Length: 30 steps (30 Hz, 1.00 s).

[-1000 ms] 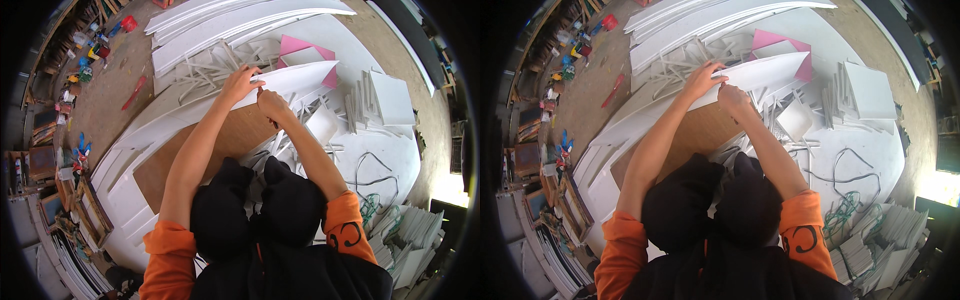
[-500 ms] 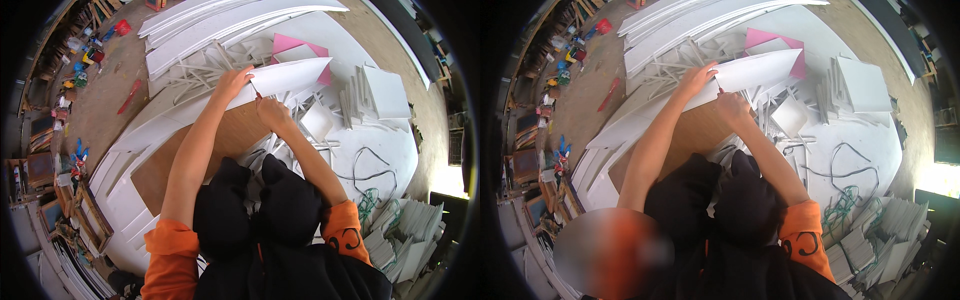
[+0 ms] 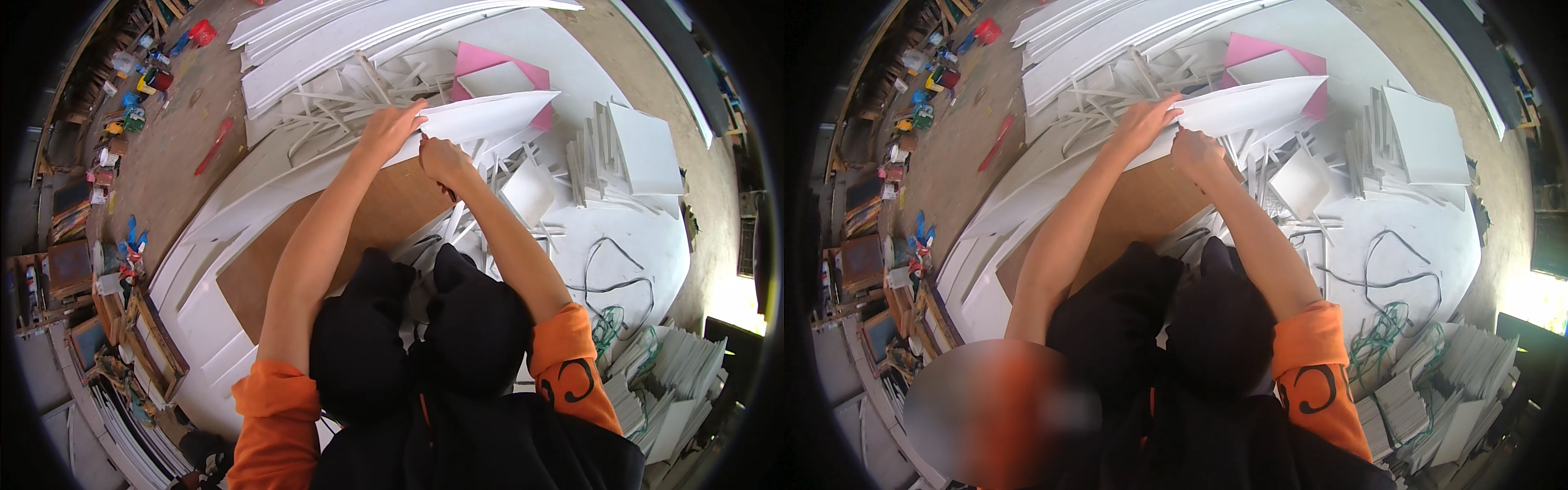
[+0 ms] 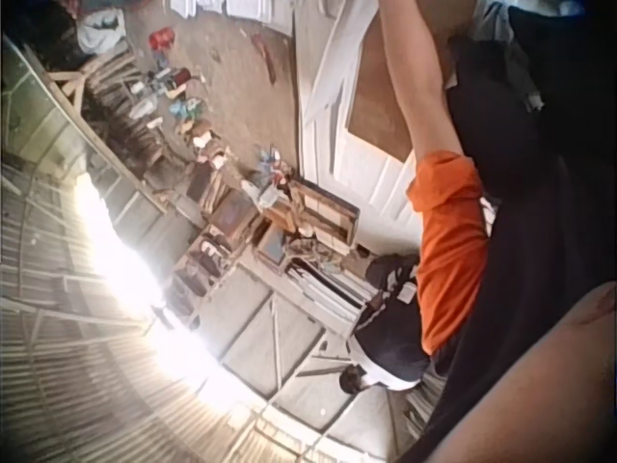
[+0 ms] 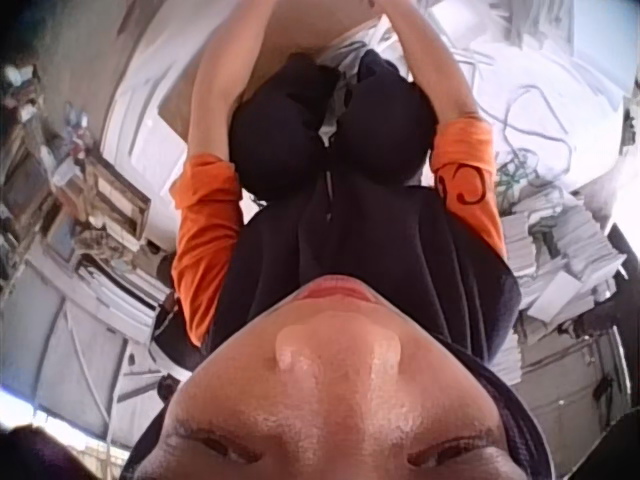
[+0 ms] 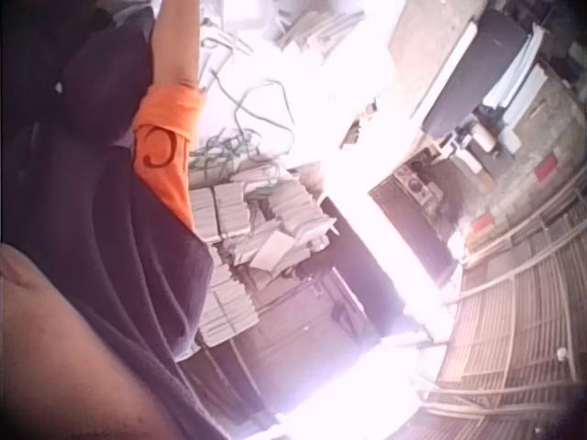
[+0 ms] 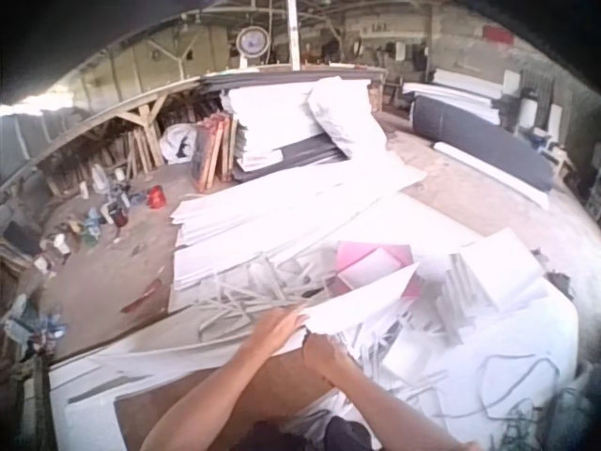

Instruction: The person sits on the floor and uses a utility knife to cut rectangular pieces from white foam sheets. They repeatedly score the foam along a straight line and snap off the cut sections, stacking the finished pieces on a pink sheet nearby.

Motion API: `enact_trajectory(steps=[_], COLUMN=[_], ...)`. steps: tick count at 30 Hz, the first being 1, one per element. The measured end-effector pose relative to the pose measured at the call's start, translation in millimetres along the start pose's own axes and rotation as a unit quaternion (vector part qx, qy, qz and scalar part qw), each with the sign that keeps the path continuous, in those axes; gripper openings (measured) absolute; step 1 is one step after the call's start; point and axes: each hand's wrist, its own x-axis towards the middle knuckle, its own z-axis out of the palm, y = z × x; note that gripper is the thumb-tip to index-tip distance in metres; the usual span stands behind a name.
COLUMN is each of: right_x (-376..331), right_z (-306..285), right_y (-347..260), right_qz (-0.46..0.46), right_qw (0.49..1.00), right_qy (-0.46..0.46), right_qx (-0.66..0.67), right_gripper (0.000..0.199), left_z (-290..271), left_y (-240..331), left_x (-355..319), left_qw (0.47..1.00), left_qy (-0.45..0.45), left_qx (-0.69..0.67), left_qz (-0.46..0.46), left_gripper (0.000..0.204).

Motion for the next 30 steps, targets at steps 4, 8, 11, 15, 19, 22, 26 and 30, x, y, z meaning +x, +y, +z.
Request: enact_trajectory(steps=[4,8,11,15,19,22,26,30], right_x=[12.0,5.6,-2.7,-18.1,-32.7,-29.3,-17.4,8.9], right_z=[13.0,18.1,14.8,13.1,4.3,5.3,10.5,19.4], right_y=[6.5,8.7,9.8,11.2,7.7,10.6,13.1,11.2], right_qz=[-0.024,-0.071,-0.051,-0.034,-0.029,-0.027,-0.046,-0.015], right_qw=[0.998,0.992,0.994,0.997,0.998,0.998,0.997,0.999], right_qy=[0.042,0.088,0.084,0.069,0.045,0.047,0.058,0.032], right_qx=[-0.031,-0.057,-0.045,-0.027,-0.021,-0.024,-0.009,-0.016], right_gripper=[0.05,0.048,0.049,0.052,0.053,0.053,0.054,0.054], left_z=[-4.3,0.4,2.5,4.3,5.2,6.1,5.4,5.7], left_y=[0.6,-5.5,0.3,-4.9,-9.7,-9.3,-9.9,-10.3], left_x=[6.7,6.8,8.3,9.3,11.8,15.0,15.7,14.1], left_qw=[0.998,0.997,0.995,0.995,0.996,0.996,0.996,0.996], left_qy=[-0.059,-0.058,-0.062,-0.038,-0.037,-0.046,-0.049,-0.058], left_qx=[-0.021,-0.02,0.002,0.017,0.014,0.019,0.028,0.027], left_qz=[-0.017,-0.053,-0.078,-0.088,-0.082,-0.074,-0.063,-0.059], left_gripper=[0.035,0.038,0.04,0.041,0.042,0.042,0.04,0.039])
